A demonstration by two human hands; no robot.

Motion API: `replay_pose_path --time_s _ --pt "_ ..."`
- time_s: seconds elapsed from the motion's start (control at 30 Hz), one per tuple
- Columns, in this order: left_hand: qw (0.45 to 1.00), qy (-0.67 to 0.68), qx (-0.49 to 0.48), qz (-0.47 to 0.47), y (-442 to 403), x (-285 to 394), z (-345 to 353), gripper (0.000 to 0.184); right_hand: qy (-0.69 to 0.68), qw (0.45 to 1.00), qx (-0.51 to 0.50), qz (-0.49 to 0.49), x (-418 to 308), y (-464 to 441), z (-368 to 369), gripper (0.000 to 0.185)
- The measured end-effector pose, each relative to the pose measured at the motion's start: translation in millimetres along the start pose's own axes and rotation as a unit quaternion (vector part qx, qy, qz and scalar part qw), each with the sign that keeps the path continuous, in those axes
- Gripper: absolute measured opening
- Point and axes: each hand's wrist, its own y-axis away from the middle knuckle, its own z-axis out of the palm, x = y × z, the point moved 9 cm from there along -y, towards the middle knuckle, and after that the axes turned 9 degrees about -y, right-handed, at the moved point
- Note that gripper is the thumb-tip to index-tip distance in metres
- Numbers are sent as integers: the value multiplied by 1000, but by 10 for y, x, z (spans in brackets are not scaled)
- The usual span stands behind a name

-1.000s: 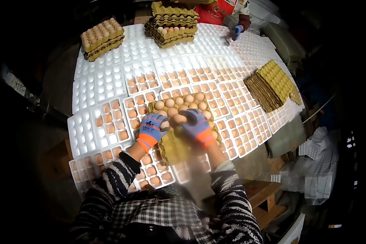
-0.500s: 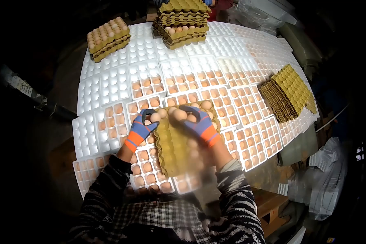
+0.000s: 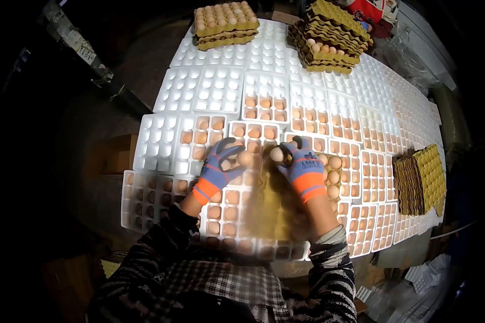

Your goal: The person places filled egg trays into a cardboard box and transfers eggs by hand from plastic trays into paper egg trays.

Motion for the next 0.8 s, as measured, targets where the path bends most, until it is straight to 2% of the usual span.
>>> replay_pose_path --time_s 0.03,0.07,0.1,0.13,0.2,0.23,0.27,0.3,0.33,0.4,0.47,0.5,0.53,0.57,0.6,0.67,0.73,0.8 --pt "1000 -12 7 -23 170 -72 -302 56 -9 999 -37 -9 -208 -10 176 57" --pt "997 -17 72 17 344 -326 -507 59 -16 998 -54 -41 -435 -17 392 59" --pt "995 -54 72 -37 480 -653 -704 57 -11 993 -93 -75 -707 -77 653 60" --pt "991 -25 77 -107 595 -910 -873 56 4 988 -140 -65 -965 -139 894 58" --pt "985 -99 128 -59 721 -1150 -1168 57 18 983 -132 -126 -1365 -249 1440 47" --pt "985 -114 113 -67 776 -1345 -1172 54 55 979 -143 -134 -1501 -302 1736 39" --pt "984 -129 99 -73 819 -1545 -1158 52 55 978 -113 -164 -1605 -345 1993 34" --pt "983 -143 86 -80 832 -1665 -1154 49 89 969 -155 -168 -1673 -393 2221 36" --pt "979 -174 49 -99 778 -1463 -1224 48 123 958 -198 -170 -1724 -412 2388 38" --pt "981 -166 89 -50 765 -1478 -1329 45 98 966 -193 -142 -1823 -530 2415 37" --pt "982 -57 173 -51 783 -1631 -1526 44 42 973 -189 -127 -1945 -600 2368 38" --pt "973 53 186 -123 835 -1742 -1588 45 -3 975 -186 -125 -2065 -619 2248 38" --pt "958 72 199 -194 898 -2040 -1607 48 -48 975 -181 -123 -2163 -669 2174 38" --pt "964 8 182 -195 915 -2064 -1629 49 -31 962 -242 -122 -2203 -720 2308 41" --pt "966 -56 164 -194 952 -2111 -1636 49 -3 956 -259 -137 -2211 -774 2433 42" --pt "973 -138 53 -176 946 -2157 -1537 53 52 941 -289 -165 -2160 -922 2753 44" --pt "968 -191 29 -161 917 -2216 -1458 54 -52 970 -191 -139 -2139 -1223 2713 41" --pt "968 -169 42 -180 855 -2119 -1494 51 -205 967 -119 -92 -2075 -1539 2615 38"
